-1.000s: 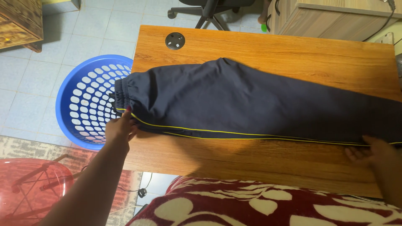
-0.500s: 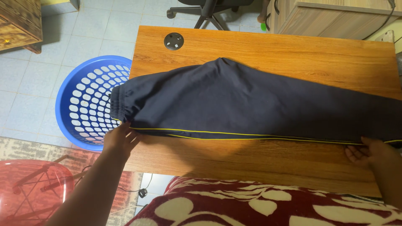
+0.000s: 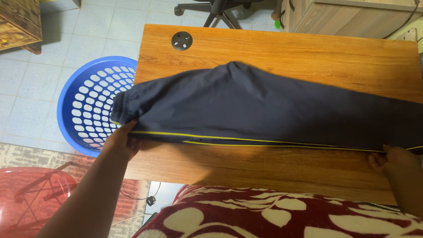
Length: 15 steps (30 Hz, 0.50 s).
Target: Ironing a pair of dark trousers on a wooden table.
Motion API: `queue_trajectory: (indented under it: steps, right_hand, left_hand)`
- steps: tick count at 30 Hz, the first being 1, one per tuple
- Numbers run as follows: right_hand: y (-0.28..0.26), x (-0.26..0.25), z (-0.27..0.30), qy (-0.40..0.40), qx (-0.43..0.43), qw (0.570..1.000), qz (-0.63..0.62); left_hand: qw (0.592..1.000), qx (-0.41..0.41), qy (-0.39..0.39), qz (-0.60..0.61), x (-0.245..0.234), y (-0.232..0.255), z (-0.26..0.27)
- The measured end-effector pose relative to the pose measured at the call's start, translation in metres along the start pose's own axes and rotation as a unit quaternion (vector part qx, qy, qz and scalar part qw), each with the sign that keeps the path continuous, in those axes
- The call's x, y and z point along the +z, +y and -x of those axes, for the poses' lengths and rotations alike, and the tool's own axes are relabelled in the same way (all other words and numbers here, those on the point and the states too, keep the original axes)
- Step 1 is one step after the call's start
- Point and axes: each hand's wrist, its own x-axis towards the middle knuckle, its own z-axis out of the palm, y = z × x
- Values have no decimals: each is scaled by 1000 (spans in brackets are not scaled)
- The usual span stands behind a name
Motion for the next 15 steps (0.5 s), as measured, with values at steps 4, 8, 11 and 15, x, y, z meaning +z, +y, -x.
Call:
queue_trajectory:
  steps: [4, 8, 11, 15]
  right_hand:
    - [-8, 9, 59, -22, -34, 997, 70]
    - [-41, 2, 148, -2, -180, 970, 163]
    - [-27, 11, 149, -2, -345, 907, 239]
    - [-23, 100, 220, -8, -495, 811, 311]
  left_hand:
    - [994, 76, 37, -72, -30, -15, 7]
    - [902, 387, 70, -180, -41, -16, 15]
    - [544, 678, 254, -425, 16, 3, 133]
    - [466, 696, 168, -520, 78, 12, 142]
